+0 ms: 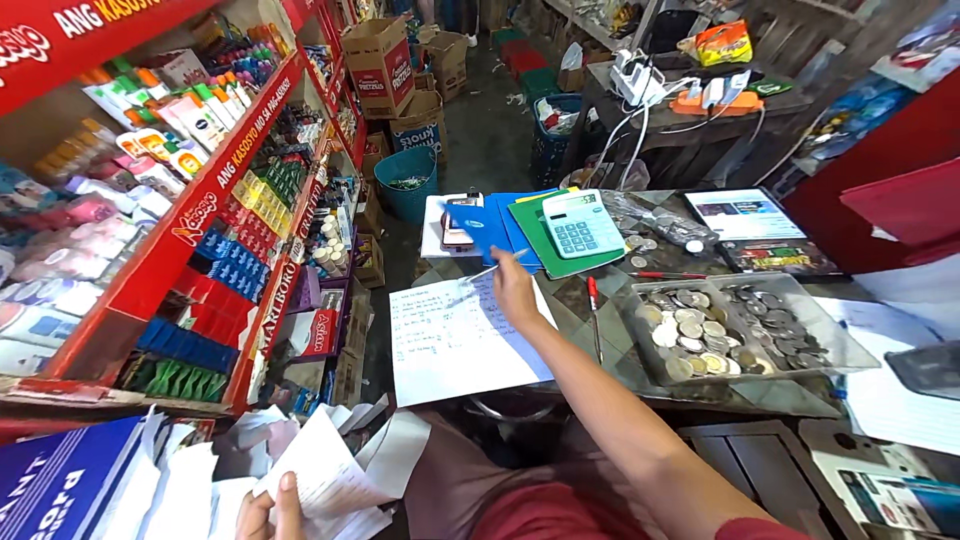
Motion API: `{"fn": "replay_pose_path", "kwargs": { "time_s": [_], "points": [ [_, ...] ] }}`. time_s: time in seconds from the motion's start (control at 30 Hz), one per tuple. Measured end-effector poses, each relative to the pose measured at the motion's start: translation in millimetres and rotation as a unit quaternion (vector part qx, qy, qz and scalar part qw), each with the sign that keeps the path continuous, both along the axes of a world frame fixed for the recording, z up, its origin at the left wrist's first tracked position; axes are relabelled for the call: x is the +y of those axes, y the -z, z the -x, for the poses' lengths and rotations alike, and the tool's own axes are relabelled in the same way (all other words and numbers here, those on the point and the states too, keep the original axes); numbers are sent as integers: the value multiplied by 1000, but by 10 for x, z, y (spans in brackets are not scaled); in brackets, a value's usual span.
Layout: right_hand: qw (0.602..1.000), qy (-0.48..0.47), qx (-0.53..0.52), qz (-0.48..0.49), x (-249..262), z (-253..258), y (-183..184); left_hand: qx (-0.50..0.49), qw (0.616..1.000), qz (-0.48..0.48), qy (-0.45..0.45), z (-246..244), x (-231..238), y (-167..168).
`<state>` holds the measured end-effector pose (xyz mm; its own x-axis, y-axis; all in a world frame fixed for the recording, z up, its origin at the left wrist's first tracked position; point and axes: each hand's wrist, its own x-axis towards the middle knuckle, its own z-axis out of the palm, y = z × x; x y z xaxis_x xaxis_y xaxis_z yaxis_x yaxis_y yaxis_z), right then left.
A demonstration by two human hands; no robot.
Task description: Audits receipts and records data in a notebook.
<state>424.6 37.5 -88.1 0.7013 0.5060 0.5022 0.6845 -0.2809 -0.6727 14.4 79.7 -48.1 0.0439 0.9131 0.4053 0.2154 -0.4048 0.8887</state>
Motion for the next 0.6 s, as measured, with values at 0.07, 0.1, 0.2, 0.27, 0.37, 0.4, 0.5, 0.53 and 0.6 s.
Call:
{"fn": "replay_pose_path", "kwargs": {
  "time_s": [0.07, 0.1, 0.2, 0.27, 0.37, 0.4, 0.5, 0.53, 0.6],
  "points": [
    [997, 39, 16, -72, -179, -104, -334, -3, 1000, 0, -2, -3, -17, -6],
    [994, 58, 12, -92, -291, -149, -518, -5, 1000, 1, -2, -4, -29, -9],
    [992, 62, -58, -92, -617, -126, -937, -6, 1000, -5, -1, -12, -30, 13],
    [995, 13, -100, -27, -775, 60, -969, -1, 1000, -6, 3, -15, -25, 20],
    [981, -112, 2, 155, -992, 378, -691, 3, 1000, -8, 2, -34, -31, 13],
    [971, -132, 43, 193, -1064, 423, -581, 4, 1000, -8, 3, -32, -36, 4],
    [978, -24, 5, 207, -1316, 352, -436, 2, 1000, -10, 2, -17, -47, -25],
    [972, 25, 3, 233, -1409, 293, -497, 2, 1000, -9, 0, -12, -57, -27],
    [963, 78, 34, 257, -1539, 176, -601, 6, 1000, -5, 3, -12, -68, -39]
  ]
}}
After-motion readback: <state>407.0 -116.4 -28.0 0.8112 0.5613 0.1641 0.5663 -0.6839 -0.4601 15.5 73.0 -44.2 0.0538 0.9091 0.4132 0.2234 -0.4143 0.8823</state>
